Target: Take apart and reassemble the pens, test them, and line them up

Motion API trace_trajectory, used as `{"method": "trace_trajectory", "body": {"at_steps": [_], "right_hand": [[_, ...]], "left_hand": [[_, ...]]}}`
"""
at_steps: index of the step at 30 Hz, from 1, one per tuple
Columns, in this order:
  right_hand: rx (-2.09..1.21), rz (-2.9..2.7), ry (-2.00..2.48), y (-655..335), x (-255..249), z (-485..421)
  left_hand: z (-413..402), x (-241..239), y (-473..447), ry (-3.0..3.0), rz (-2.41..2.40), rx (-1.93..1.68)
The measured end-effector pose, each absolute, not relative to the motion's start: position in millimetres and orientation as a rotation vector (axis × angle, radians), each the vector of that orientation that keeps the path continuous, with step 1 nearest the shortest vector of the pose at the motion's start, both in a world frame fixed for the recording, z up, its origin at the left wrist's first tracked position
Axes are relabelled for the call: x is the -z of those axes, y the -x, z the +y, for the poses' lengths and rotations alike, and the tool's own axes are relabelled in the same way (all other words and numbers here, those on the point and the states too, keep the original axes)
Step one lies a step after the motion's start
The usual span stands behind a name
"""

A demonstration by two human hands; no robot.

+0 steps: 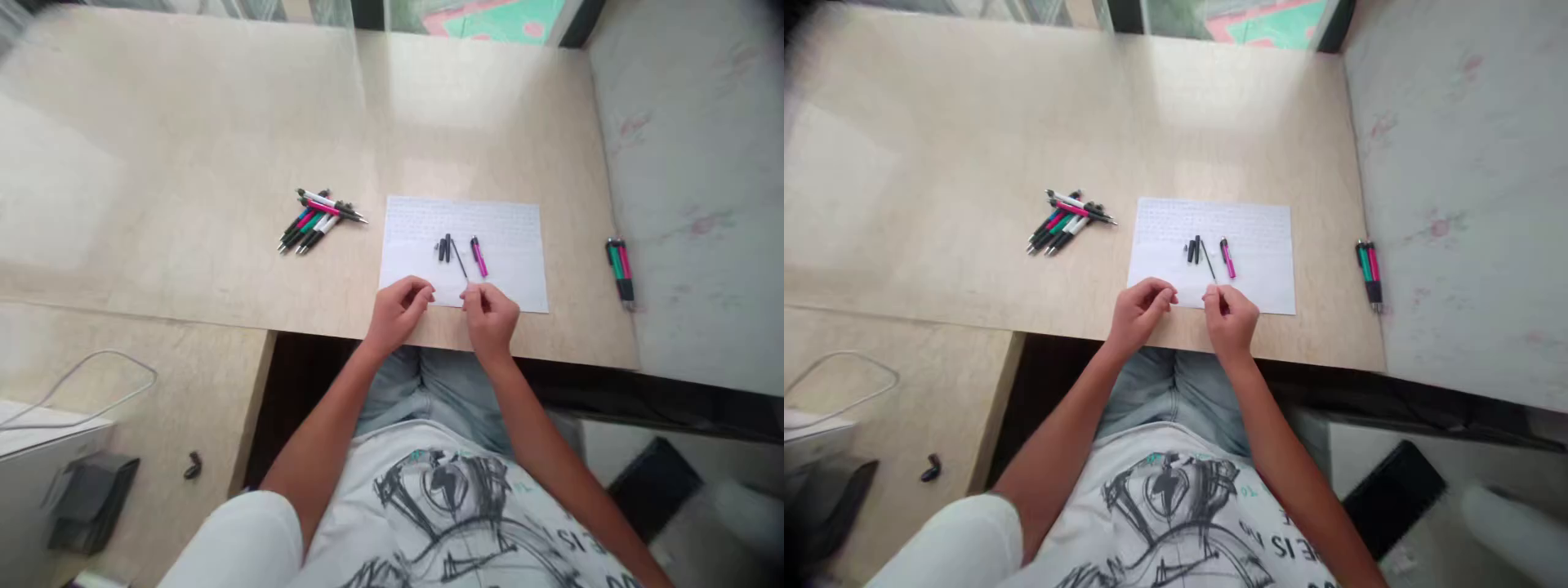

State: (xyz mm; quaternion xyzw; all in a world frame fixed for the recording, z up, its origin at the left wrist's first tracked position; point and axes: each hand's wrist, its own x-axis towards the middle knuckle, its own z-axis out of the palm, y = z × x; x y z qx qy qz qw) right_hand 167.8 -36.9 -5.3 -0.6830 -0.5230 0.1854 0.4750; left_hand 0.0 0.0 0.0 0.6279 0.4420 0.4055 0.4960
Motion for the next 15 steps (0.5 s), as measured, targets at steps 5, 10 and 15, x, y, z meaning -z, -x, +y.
{"method": "trace_trajectory", "body": {"at_steps": [5, 10, 15], "right_hand": [[-0.474, -1.239, 1.671, -168.5, 6.3, -37.5], [-0.521, -1.168, 1.666, -168.0, 5.4, -37.9], [-0.542, -1.141, 1.669, -168.2, 5.4, -38.8]], "left_hand": [[0.8, 0.4, -0.3, -1.527, 1.064, -0.98], [3.0, 1.8, 1.3, -1.49, 1.062, -0.978], [3.8, 0.8, 1.8, -1.474, 1.071, -0.975]]}}
